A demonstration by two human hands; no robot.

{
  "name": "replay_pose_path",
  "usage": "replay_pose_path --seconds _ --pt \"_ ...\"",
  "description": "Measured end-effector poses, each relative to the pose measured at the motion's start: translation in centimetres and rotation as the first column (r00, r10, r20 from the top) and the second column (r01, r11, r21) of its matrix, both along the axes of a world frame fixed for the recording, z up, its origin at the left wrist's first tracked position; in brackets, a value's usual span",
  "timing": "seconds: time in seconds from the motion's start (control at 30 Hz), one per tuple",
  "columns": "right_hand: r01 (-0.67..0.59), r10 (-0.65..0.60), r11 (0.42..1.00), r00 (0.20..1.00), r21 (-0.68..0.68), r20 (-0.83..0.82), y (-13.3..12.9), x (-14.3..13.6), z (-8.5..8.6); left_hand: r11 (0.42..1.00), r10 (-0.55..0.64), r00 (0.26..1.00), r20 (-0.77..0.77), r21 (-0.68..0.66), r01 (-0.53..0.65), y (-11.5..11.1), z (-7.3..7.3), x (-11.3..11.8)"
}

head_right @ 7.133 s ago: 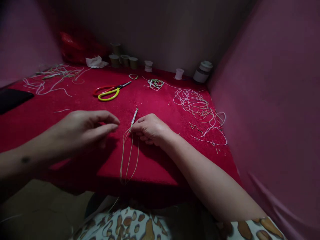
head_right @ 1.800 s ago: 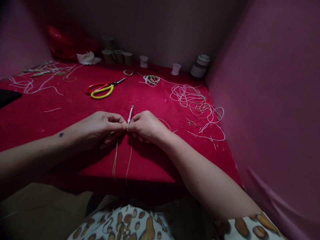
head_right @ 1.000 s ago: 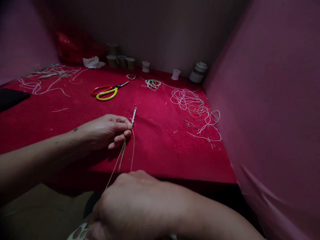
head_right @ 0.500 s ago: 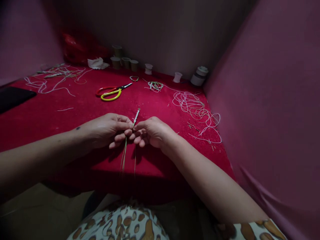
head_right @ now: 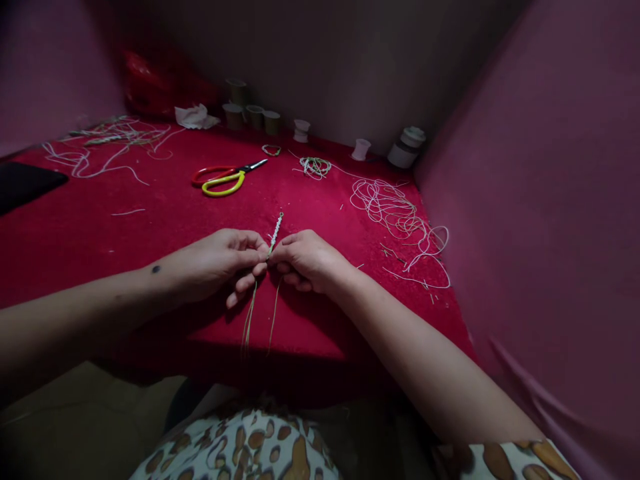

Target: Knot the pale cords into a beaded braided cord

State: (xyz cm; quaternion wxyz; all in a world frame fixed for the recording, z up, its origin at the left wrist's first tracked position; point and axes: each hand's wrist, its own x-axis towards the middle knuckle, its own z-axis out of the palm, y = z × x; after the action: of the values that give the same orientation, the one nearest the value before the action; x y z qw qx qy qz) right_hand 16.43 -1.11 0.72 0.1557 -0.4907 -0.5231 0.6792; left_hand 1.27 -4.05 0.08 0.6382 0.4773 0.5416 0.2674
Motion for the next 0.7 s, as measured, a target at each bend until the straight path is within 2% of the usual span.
replay_pose_path --seconds 0.2,0.33,0.53,0.7 --pt "-0.070 0.049 0.988 0.988 0.138 0.148 0.3 -0.1 0.3 1.000 0.001 1.000 -0.029 0.018 0.000 0.1 -0.3 0.3" --pt "-0.087 0.065 0.977 0.991 0.196 0.119 0.4 0.0 0.0 0.999 -0.039 0.998 -0.043 0.005 0.039 0.7 -0.2 -0.3" --pt "-0.101 0.088 0.976 0.993 0.195 0.075 0.6 0.4 -0.4 0.997 -0.062 0.998 -0.022 -0.040 0.061 1.9 0.2 -1.5" --pt "-0.117 0.103 0.974 0.991 0.192 0.080 0.8 0.5 -0.7 0.993 -0.110 0.991 -0.078 -0.059 0.105 2.1 0.8 -1.9"
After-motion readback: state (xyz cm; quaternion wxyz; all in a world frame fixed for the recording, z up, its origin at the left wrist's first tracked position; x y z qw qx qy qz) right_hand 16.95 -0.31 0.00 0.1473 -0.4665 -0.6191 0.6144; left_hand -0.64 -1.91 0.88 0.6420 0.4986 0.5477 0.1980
